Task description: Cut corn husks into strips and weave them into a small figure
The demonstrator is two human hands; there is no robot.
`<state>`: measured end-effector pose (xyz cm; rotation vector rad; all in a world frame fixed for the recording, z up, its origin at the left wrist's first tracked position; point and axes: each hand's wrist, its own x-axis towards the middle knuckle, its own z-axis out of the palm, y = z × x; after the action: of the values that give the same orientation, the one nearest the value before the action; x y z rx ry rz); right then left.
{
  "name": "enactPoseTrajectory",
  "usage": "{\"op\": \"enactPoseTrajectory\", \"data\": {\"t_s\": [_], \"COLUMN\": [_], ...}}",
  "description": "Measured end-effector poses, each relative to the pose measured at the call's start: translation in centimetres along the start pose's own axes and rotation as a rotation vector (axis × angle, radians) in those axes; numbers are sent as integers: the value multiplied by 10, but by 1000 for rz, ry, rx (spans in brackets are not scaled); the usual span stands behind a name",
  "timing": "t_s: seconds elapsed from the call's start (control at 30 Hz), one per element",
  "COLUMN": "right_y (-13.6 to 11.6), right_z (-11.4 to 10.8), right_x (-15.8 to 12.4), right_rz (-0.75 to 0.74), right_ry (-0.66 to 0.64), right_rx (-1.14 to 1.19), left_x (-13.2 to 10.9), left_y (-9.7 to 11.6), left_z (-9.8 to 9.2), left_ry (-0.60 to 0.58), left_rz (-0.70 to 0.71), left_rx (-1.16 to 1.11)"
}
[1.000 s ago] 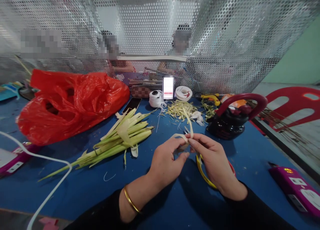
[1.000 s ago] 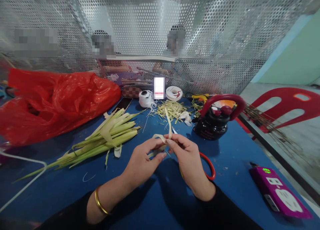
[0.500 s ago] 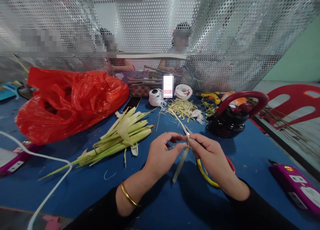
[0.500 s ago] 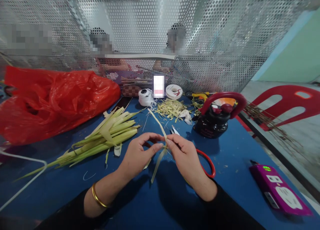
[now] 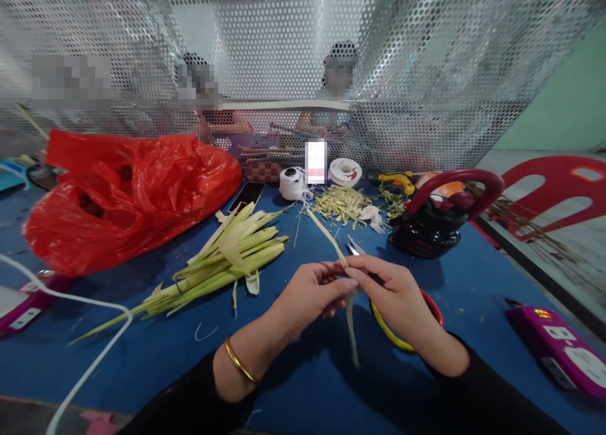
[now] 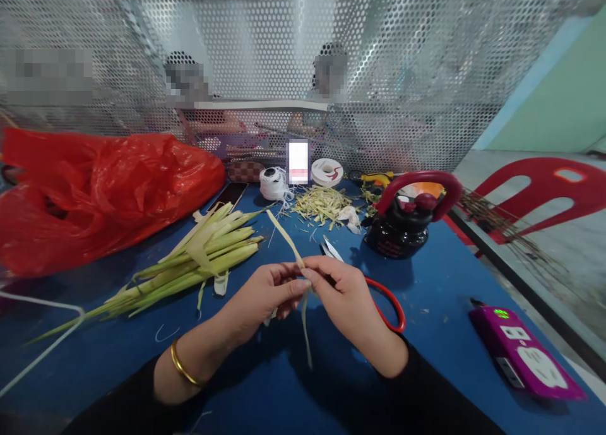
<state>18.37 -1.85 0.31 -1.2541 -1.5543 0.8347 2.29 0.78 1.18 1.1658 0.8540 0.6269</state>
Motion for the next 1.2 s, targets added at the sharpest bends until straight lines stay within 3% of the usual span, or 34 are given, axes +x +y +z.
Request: {"op": "enactPoseTrajectory", "data": {"t_s": [0.2,0.3,0.47,0.6,0.7,0.8,0.87,0.97,1.07,1.13,1.2], "right_y": [-5,-6,-3,-1,0,-1,-1,-2,-6,-8,-9], "right_z": [0,-1,-3,-6,-5,0,3,6,5,5,8], "right_x": [2,3,4,6,7,4,2,-3,-10,-15,-18], "right_rz": [160,154,103,90,136,261,305,111,-322,-575,-737], "right_ry": [55,61,77,122,28,-161,-202,-67,94,92,18], "right_rx": [39,51,-54,-105,-53,137,244,174,-178,-418,-597], "left_x": [0,1,2,2,0,-1,0,1,2,3,4], "left_y": [0,1,1,1,0,-3,-5,-6,-4,-2,-1], "left_z": [1,-1,-4,-3,0,5,8,10,7,3,-1], "left_ry": [133,172,64,50,-2,-114,-140,-88,20,93,128], "left_rz": [17,25,-72,-107,-141,-210,-234,-224,-187,-152,-119], "left_rx": [-4,-74,-152,-118,-69,-14,23,48,-6,-95,-190]}}
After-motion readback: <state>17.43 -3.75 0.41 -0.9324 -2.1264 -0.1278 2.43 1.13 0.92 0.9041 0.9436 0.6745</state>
